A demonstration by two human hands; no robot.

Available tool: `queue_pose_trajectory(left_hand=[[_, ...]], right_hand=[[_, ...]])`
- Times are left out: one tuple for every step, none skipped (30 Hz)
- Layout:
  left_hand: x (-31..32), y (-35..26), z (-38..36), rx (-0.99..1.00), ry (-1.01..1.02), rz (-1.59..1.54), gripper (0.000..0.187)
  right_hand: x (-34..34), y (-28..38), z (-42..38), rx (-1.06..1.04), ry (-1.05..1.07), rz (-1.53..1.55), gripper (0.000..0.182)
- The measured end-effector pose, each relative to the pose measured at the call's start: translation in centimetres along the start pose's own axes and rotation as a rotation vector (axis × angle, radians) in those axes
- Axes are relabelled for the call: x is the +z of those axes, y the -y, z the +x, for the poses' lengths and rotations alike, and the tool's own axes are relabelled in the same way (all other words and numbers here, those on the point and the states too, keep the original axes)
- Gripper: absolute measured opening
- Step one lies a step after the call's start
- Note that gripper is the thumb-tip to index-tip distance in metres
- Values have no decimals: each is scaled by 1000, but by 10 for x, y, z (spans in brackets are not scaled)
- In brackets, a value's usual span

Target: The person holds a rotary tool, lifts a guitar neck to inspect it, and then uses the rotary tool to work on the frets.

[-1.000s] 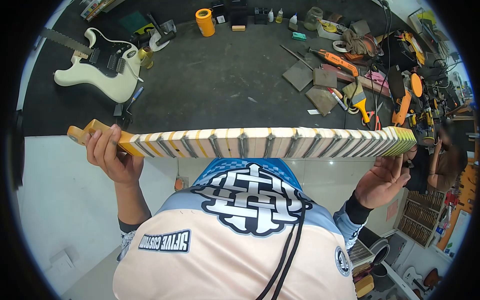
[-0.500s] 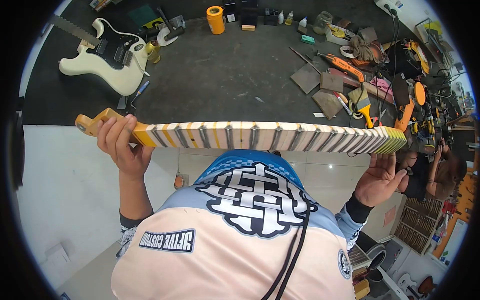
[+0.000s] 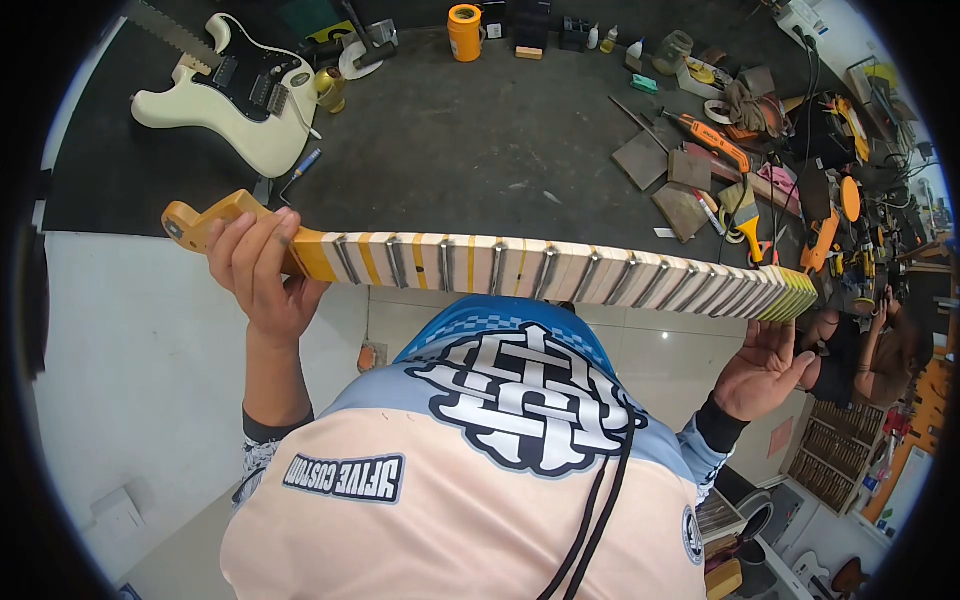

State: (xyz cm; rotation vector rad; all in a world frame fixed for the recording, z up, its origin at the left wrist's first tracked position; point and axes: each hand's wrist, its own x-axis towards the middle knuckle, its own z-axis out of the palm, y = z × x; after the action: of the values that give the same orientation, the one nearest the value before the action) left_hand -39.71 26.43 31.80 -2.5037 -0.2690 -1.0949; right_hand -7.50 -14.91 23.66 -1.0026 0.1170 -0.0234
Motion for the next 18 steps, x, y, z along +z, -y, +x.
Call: queue_pose_trajectory(left_hand=[[-1,4,-2,0,18,3,45],[-3,9,-3,0,36,6,46],[-4,13,-3,-2,69,-27,47],[-5,18,-2,-3,102,-59,48],[-5,24,-1,-3,136,-95,50],[-4,29,-2,0,190,-156,54],[-3,34,-2,4,245,-217,58],[-3,40,-3,11,301,-277,63],[-4,45,-5,-15,368,-332,61],[-4,49,-7,-41,436,-390,59],[-5,52,-9,-68,504,-448,58],[-7,55,-11,-104,532,-504,54],[-9,60,-13,-140,560,-557,51],[-11,63,-13,-176,587,-609,49],[-15,66,-10,-216,653,-643,46],[-20,70,-5,-260,719,-676,43],[-23,74,-2,-302,787,-710,40],[-26,77,-4,-317,817,-724,41]], right_hand=[[0,-1,-5,6,17,6,79],[0,-3,-10,12,34,11,79],[0,-6,-15,-4,5,-29,78],[2,-9,-19,-20,-25,-68,78],[3,-13,-24,-46,-21,-98,77],[5,-16,-29,-74,-17,-127,76],[8,-19,-34,-110,21,-145,76],[11,-23,-40,-147,59,-163,75],[15,-24,-45,-178,112,-180,74],[18,-23,-48,-210,165,-201,74],[20,-21,-52,-240,220,-224,73],[22,-18,-54,-239,275,-175,69],[26,-17,-58,-284,290,-205,68],[32,-17,-62,-329,306,-234,67],[37,-16,-65,-374,326,-266,66],[39,-15,-67,-416,326,-294,63],[40,-16,-70,-413,325,-279,63],[40,-17,-74,-408,323,-263,62]])
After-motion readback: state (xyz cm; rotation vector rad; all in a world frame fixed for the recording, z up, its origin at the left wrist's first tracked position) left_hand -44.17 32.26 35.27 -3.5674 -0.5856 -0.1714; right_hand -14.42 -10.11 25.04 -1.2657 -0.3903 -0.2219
